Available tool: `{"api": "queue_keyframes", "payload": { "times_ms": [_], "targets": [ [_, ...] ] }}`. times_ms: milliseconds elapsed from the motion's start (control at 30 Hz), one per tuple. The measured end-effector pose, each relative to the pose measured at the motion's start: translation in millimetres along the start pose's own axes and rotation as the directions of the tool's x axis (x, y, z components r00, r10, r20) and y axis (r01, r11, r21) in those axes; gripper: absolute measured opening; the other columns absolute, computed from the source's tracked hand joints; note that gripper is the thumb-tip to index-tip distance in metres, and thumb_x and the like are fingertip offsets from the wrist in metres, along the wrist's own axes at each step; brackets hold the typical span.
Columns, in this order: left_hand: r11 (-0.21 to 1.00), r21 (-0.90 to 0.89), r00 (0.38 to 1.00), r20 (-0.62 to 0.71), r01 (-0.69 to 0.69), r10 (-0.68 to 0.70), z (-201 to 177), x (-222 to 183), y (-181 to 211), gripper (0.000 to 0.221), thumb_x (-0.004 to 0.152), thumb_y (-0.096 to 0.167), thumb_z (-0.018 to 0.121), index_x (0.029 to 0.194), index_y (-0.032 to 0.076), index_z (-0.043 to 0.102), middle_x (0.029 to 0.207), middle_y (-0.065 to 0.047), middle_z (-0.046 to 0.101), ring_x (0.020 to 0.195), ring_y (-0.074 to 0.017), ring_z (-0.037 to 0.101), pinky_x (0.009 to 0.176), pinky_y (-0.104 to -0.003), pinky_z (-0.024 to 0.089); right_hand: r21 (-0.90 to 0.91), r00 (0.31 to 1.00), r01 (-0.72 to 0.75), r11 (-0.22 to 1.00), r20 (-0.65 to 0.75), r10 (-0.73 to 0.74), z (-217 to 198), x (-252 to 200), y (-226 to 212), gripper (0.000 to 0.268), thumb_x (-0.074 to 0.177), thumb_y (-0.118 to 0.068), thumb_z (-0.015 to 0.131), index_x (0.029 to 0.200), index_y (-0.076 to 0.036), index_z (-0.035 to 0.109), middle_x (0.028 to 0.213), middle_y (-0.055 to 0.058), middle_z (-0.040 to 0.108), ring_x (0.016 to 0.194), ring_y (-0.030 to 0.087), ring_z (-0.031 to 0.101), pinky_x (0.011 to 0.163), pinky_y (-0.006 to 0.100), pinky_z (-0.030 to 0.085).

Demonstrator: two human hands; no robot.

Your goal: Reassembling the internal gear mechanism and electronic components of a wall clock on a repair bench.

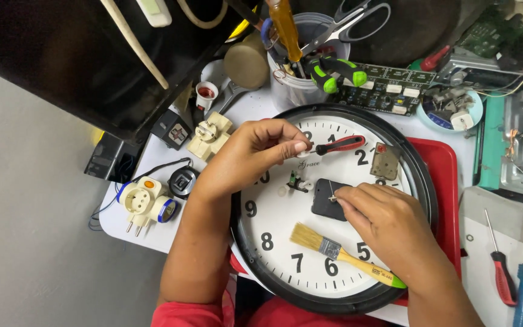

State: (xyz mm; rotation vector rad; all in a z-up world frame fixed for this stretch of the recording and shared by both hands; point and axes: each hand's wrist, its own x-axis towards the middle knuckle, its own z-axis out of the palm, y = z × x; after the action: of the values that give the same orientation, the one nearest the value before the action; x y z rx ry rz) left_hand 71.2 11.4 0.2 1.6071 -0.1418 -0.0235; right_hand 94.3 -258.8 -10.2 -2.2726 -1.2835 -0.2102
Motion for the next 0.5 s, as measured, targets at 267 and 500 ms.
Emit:
{"api": "queue_keyframes", "payload": {
  "times_ms": [267, 500],
  "targets": [
    [0.999, 0.044, 1.000, -0.014, 0.029, -0.028, 0.6, 1.4, -0.2, 0.014, 0.099, 0.020, 0.068, 0.104, 0.008, 0.073, 0.096, 0.002, 0.074, 0.089, -0.0047, 0.066, 0.082, -0.020, 0.054, -0.021, 1.000, 0.013, 1.000, 0.021, -0.013, -0.1, 0.2, 0.5, 0.010, 0.093, -0.007, 0.070, 0.103, -0.010, 0.072, 0.088, 0.000, 0.073, 0.077, 0.020, 0.069, 0.074, 0.036, 0.054],
    [0.997, 0.068, 0.999, -0.021, 0.029, -0.028, 2.3, 2.1, 2.1, 0.014, 0.099, 0.020, 0.068, 0.104, 0.007, 0.072, 0.096, 0.001, 0.073, 0.091, -0.0051, 0.066, 0.084, -0.020, 0.054, -0.033, 1.000, 0.016, 0.999, 0.017, -0.016, -0.9, -1.4, 4.8, 0.014, 0.092, -0.004, 0.070, 0.106, -0.008, 0.071, 0.093, 0.002, 0.075, 0.080, 0.022, 0.071, 0.077, 0.037, 0.055]
  ]
}}
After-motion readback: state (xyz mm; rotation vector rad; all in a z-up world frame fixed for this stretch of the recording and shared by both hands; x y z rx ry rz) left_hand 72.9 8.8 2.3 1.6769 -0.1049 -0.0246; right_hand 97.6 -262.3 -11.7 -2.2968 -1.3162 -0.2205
